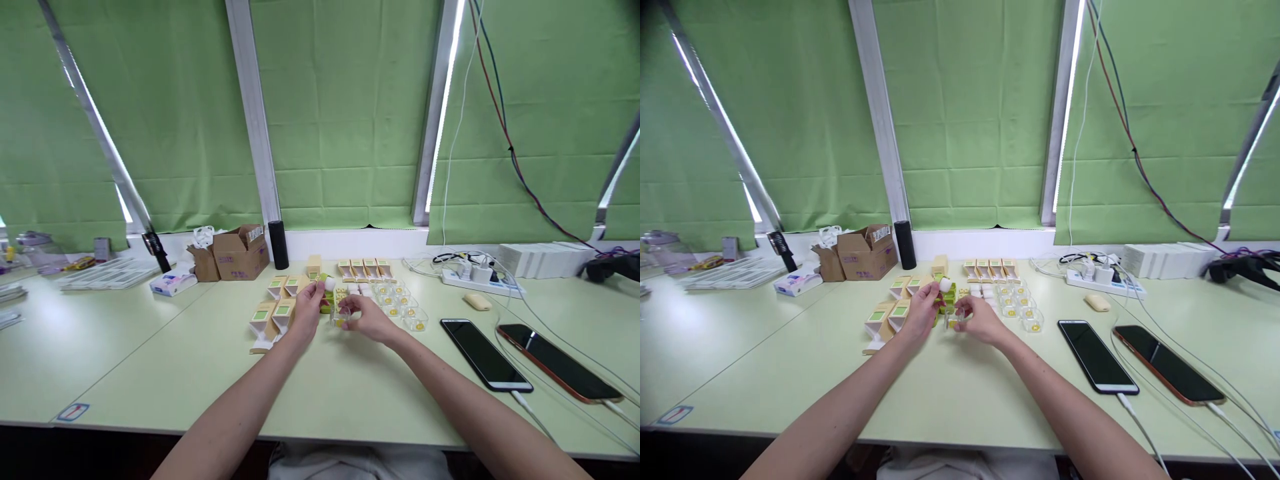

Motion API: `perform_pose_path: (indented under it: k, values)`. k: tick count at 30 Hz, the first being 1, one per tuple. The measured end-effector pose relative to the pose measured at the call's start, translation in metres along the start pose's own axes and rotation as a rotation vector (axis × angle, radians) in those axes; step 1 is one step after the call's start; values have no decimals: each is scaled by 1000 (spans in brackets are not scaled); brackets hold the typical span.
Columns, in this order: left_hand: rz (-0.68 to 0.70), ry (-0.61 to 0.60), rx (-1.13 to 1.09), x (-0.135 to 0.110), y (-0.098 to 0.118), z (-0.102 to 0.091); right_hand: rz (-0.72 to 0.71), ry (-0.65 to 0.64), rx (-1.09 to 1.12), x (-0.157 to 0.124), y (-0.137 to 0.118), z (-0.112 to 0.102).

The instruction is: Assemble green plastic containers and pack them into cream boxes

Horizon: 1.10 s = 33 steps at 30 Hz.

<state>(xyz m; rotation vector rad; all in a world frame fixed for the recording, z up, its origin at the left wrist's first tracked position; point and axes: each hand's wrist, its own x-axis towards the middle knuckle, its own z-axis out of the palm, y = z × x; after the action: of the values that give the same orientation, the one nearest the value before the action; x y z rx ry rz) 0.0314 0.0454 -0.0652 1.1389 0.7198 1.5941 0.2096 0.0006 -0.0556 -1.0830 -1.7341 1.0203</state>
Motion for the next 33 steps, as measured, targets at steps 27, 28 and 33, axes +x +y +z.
perform_pose_path:
  k: [27,28,33]
  values:
    - [25,-67,82,-8,1,3,1,206,653,-5,17,9]
    - [22,-72,86,-8,1,3,3,219,630,-5,18,10]
    - [21,-85,116,-9,1,2,27,237,597,-3,18,12]
